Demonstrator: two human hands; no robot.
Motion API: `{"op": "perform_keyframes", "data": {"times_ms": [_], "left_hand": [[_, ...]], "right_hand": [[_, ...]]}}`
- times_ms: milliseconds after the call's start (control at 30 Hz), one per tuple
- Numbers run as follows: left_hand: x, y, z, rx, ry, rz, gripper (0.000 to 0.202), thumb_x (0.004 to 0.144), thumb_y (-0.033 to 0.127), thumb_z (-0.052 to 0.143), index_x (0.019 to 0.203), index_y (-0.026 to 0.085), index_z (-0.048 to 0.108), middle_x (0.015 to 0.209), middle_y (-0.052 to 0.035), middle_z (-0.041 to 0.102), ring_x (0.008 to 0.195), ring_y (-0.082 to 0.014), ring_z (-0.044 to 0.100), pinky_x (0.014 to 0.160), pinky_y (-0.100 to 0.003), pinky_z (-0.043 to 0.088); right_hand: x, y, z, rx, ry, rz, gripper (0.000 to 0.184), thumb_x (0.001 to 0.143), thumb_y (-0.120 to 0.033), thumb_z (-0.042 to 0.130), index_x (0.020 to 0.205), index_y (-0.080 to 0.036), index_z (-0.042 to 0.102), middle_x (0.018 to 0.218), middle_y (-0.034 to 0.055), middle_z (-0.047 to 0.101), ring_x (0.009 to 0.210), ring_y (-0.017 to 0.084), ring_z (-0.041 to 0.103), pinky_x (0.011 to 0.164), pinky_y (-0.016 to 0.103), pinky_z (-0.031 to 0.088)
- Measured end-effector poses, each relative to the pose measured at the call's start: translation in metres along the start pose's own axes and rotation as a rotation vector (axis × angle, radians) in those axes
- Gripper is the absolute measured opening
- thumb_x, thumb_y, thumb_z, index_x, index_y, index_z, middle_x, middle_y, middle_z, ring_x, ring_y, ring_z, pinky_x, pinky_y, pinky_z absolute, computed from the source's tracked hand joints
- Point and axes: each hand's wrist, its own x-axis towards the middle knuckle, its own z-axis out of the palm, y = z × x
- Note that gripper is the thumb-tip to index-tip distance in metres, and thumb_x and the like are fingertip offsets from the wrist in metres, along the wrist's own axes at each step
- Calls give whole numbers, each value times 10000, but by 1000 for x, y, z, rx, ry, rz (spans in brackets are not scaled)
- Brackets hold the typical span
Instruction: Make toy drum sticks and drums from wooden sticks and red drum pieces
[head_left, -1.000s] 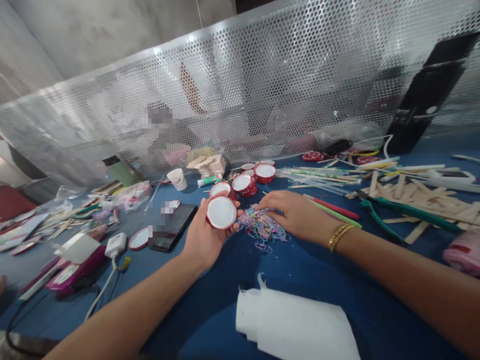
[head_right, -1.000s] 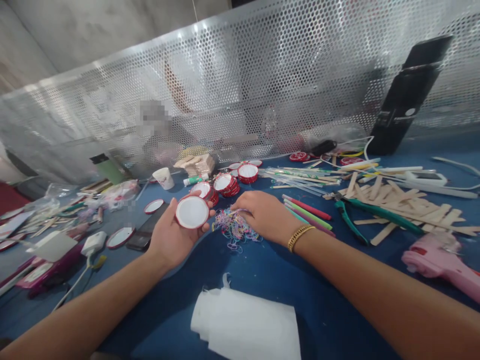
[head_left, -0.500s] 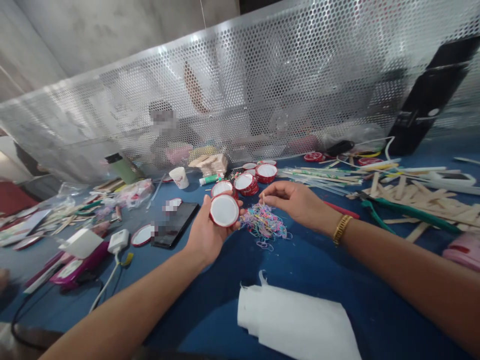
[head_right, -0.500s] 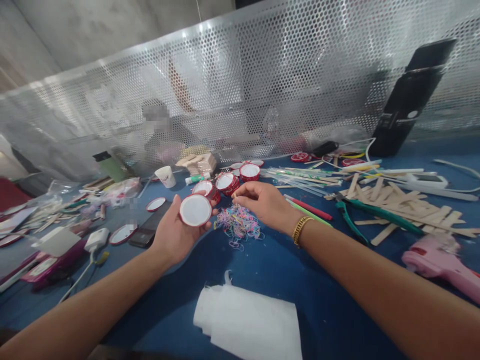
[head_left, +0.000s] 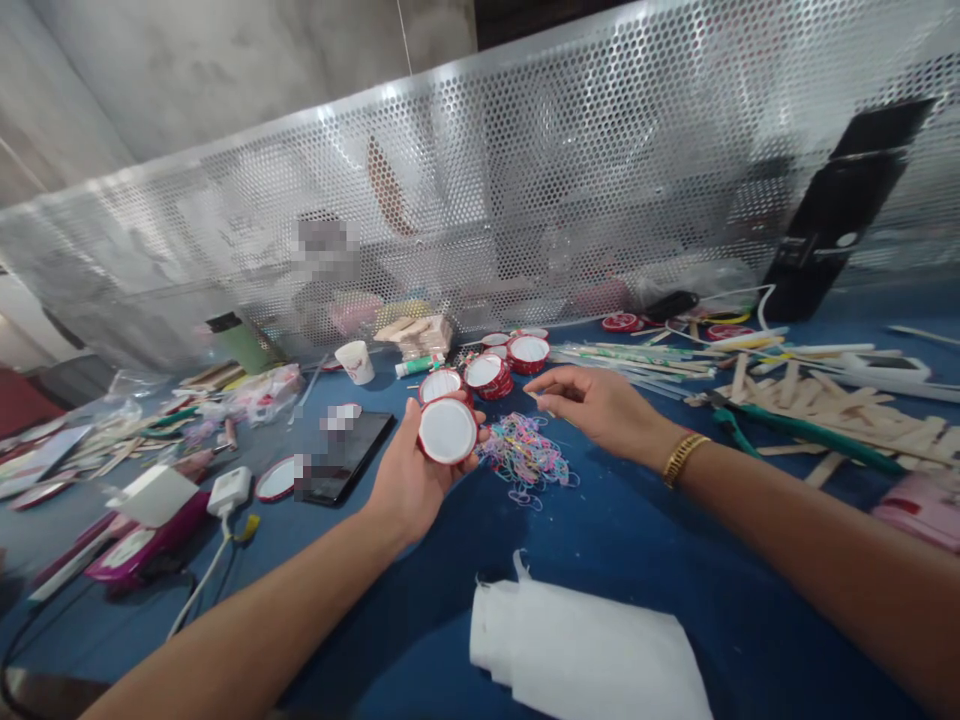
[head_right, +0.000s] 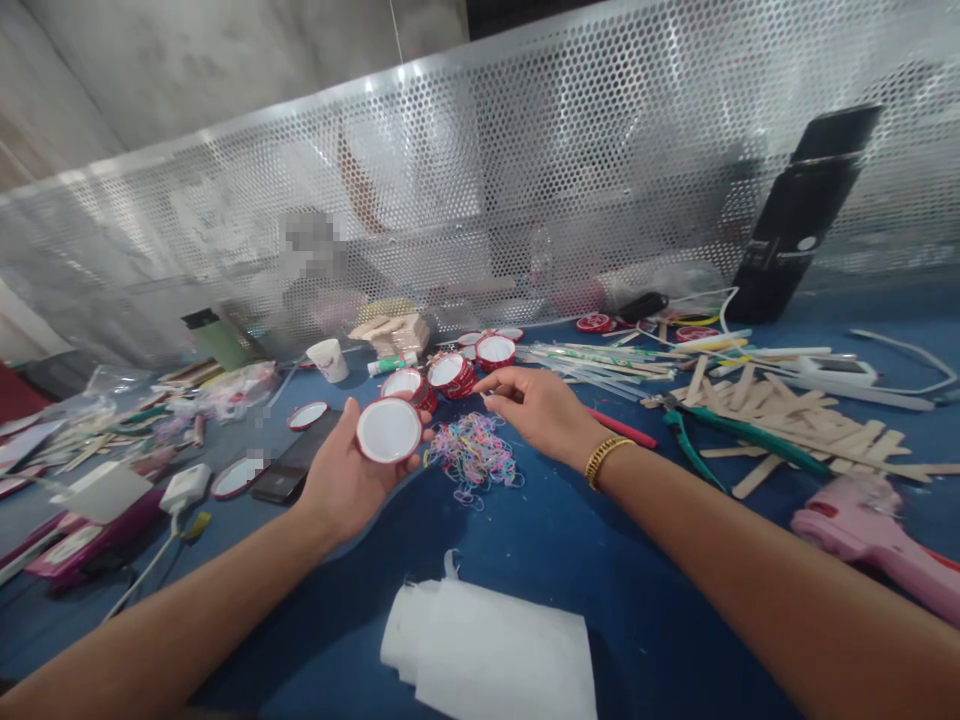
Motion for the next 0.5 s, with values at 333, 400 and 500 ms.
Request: {"op": "perform_keyframes", "data": {"times_ms": [333, 400, 500], "left_hand": [[0, 3, 3, -18, 35, 17, 501, 1013, 463, 272, 1077, 132, 643, 979, -144, 726, 781, -213, 704, 559, -266, 532], [-1, 3, 3, -20, 48, 26, 495, 1013, 461, 276, 1075, 137, 644, 970, -138, 727, 772, -209, 703, 564, -267, 535], [-1, 4, 3, -25, 48, 28, 492, 1011, 464, 284, 1066, 139, 649, 953, -133, 730, 757, -207, 702, 571, -276, 541]], "right_hand": [[1, 8, 11, -563, 12, -278, 298, 946, -265, 480, 1112, -179, 712, 1097, 93, 728, 1051, 249, 628, 973, 431, 463], [-5, 2, 21, -542, -95, -337, 313, 951, -313, 498, 1167, -198, 693, 1142, 77, 720, 1083, 234, 620, 989, 409, 460], [-13, -10, 30, -503, -302, -406, 417, 922, -412, 560, 1283, -218, 633, 1299, 119, 641, 1193, 266, 570, 1028, 455, 432]]}}
